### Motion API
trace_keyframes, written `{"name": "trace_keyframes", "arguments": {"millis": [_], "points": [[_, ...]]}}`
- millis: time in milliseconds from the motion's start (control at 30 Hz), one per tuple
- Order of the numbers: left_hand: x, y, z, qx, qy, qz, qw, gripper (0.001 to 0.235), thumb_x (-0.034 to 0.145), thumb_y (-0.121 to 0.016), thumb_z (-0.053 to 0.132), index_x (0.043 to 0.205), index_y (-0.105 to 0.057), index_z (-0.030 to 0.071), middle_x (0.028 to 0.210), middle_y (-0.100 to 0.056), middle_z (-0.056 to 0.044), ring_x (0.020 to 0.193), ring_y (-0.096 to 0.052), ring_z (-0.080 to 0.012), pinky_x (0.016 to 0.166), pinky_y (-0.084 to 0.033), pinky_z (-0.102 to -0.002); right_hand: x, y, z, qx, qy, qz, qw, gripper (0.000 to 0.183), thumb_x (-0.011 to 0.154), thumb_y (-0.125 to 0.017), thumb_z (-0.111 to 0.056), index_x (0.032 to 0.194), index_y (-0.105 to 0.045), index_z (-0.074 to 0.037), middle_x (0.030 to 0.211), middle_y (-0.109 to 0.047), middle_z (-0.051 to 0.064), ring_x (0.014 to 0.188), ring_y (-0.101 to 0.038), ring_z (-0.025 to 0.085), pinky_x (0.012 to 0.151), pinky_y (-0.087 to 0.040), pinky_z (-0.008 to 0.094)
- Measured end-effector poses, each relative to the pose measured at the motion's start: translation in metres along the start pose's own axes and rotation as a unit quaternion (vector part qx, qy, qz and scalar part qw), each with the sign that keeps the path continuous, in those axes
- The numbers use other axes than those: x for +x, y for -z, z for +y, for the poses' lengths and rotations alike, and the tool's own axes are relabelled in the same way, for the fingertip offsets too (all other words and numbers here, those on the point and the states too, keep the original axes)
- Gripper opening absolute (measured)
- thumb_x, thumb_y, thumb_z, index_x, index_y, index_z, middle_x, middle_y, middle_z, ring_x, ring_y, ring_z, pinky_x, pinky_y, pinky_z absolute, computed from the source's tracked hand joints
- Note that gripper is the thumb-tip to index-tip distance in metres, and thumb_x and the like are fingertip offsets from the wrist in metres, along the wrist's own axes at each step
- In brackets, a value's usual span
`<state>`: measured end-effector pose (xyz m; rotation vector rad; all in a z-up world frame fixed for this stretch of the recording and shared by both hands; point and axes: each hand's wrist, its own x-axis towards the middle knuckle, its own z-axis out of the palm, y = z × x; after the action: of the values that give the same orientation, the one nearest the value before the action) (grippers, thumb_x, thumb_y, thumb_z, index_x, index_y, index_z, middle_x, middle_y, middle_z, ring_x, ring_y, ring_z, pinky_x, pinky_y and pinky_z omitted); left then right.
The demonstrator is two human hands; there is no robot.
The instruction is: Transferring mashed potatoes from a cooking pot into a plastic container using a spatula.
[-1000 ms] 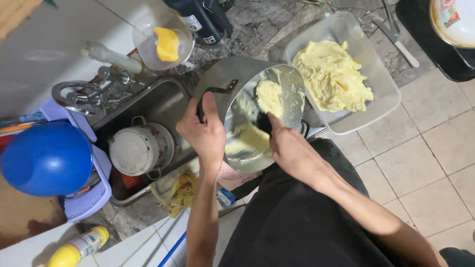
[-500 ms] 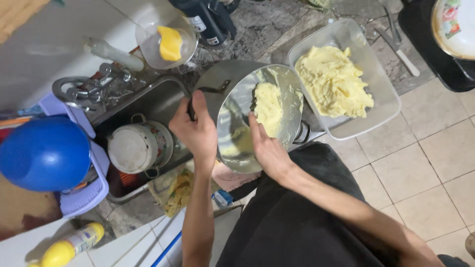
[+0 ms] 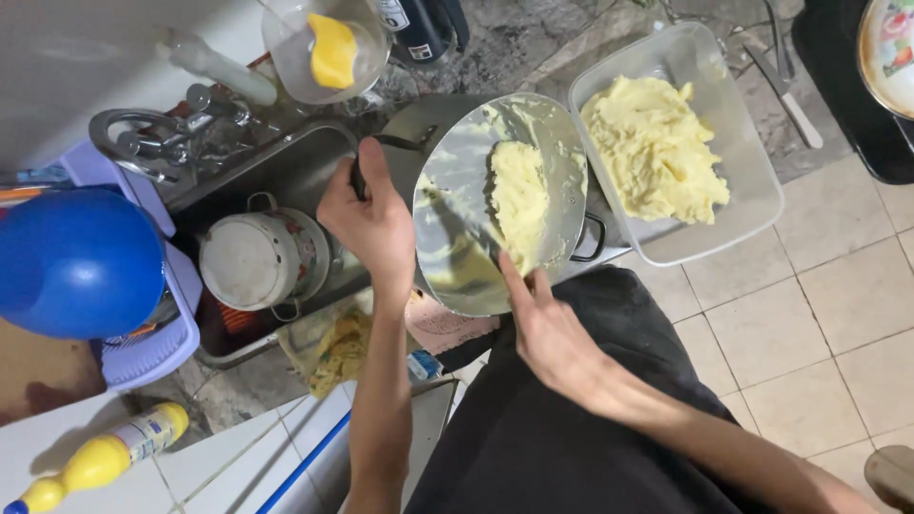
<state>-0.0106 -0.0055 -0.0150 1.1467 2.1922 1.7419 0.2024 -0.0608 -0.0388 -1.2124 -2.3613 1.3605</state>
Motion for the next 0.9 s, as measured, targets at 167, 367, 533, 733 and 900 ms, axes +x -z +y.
{"name": "trace_keyframes", "arguments": {"millis": [167, 367, 533, 733, 900], "points": [[0.002, -0.007, 0.002, 0.001, 0.021, 0.024, 1.000, 0.050, 0.107, -0.064, 0.026, 0.072, -0.047, -0.004, 0.060, -0.031, -0.001, 0.061, -0.027, -0.0089, 0.055, -0.018, -0.038, -0.040, 0.003, -0.013, -0.041, -0.069, -0.190, 0.978, 0.090, 0.083, -0.057, 0.005, 0.158, -0.008, 0.005, 0.113, -0.052, 0.031, 0.071, -0.066, 0.048, 0.067, -0.056, 0.053], [0.011, -0.006, 0.000, -0.004, 0.026, 0.042, 0.999, 0.048, 0.107, -0.063, 0.025, 0.072, -0.049, -0.005, 0.059, -0.031, 0.000, 0.060, -0.026, -0.0082, 0.054, -0.017, -0.038, -0.077, 0.062, -0.016, -0.086, -0.141, -0.278, 0.946, 0.080, 0.091, -0.053, -0.003, 0.164, -0.021, -0.013, 0.118, -0.055, 0.021, 0.071, -0.070, 0.042, 0.065, -0.058, 0.050], [0.014, 0.000, -0.018, 0.003, 0.013, 0.044, 0.999, 0.053, 0.109, -0.063, 0.024, 0.071, -0.039, -0.003, 0.061, -0.027, -0.001, 0.063, -0.024, -0.0092, 0.057, -0.015, -0.038, -0.111, 0.084, 0.013, -0.076, -0.095, -0.153, 0.981, 0.068, 0.094, -0.060, -0.016, 0.159, -0.041, -0.014, 0.108, -0.067, 0.015, 0.074, -0.073, 0.037, 0.063, -0.057, 0.046], [0.009, -0.003, -0.014, -0.033, 0.012, 0.031, 0.999, 0.052, 0.108, -0.064, 0.021, 0.070, -0.038, -0.002, 0.061, -0.029, 0.001, 0.062, -0.024, -0.0086, 0.057, -0.015, -0.038, -0.039, 0.016, 0.076, 0.426, -0.271, -0.072, 0.860, 0.028, 0.110, -0.045, -0.022, 0.124, -0.047, 0.003, 0.064, -0.046, 0.000, 0.045, -0.042, 0.012, 0.040, -0.038, 0.027], [0.011, -0.005, -0.017, -0.036, 0.013, 0.051, 0.998, 0.052, 0.108, -0.064, 0.021, 0.070, -0.037, -0.001, 0.061, -0.028, 0.002, 0.062, -0.024, -0.0085, 0.057, -0.014, -0.038, -0.045, 0.001, 0.050, 0.547, -0.375, -0.162, 0.730, 0.037, 0.105, -0.043, -0.026, 0.137, -0.039, -0.008, 0.060, -0.038, -0.003, 0.039, -0.035, 0.007, 0.032, -0.030, 0.025]]}}
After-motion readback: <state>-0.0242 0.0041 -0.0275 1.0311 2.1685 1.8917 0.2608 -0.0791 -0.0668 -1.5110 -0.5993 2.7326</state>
